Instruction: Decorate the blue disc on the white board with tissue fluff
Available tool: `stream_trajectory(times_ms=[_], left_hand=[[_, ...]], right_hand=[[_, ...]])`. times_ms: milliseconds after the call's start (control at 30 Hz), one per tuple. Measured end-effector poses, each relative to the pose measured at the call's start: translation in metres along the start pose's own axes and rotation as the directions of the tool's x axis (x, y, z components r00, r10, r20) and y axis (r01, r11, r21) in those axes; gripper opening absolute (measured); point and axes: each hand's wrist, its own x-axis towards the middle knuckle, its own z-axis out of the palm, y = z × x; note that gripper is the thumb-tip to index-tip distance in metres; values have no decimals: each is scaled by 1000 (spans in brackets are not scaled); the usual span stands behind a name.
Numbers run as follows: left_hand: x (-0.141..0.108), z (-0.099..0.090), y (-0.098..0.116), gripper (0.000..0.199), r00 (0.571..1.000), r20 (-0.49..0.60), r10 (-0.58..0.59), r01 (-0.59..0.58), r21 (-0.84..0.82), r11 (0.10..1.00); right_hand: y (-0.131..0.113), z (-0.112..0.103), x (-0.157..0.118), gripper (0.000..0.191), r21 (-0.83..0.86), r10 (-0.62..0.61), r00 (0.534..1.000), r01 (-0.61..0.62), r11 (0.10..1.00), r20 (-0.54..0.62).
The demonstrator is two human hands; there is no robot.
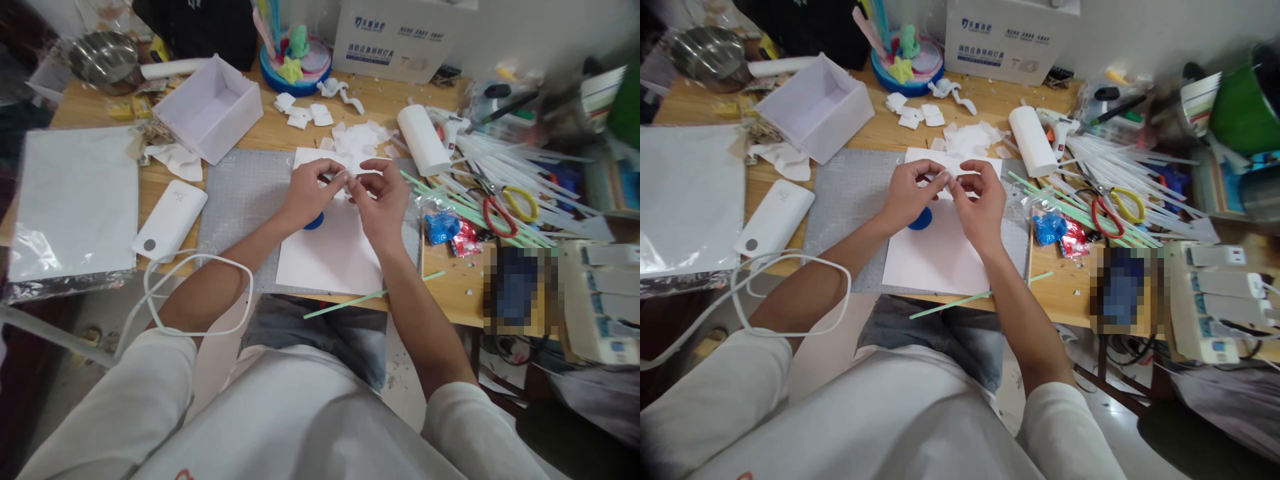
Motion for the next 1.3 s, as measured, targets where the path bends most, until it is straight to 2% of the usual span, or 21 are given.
stream_trajectory(times_ms=[167,467,733,1000,1167,1300], left_hand=[[1,0,0,13,1000,11,-17,17,-38,999],[2,-1,-2,9,998,-68,6,-5,4,1000],[1,-3,-1,9,996,-89,-7,9,30,1000],[7,-8,-5,16,986,-166,-15,27,74,997],[8,-8,-5,13,984,-178,-23,35,65,997],[6,-5,-3,10,987,-161,-13,24,68,997]], right_hand=[[1,-2,2,38,-34,-2,1000,2,999,-8],[6,-3,3,24,-130,-58,996,50,990,-64],[-3,-3,0,12,-162,-62,992,44,986,-108],[-2,-10,7,11,-227,-136,974,92,970,-183],[-2,-18,31,12,-251,-149,969,97,963,-198],[-2,-20,71,17,-368,-176,980,132,920,-89]])
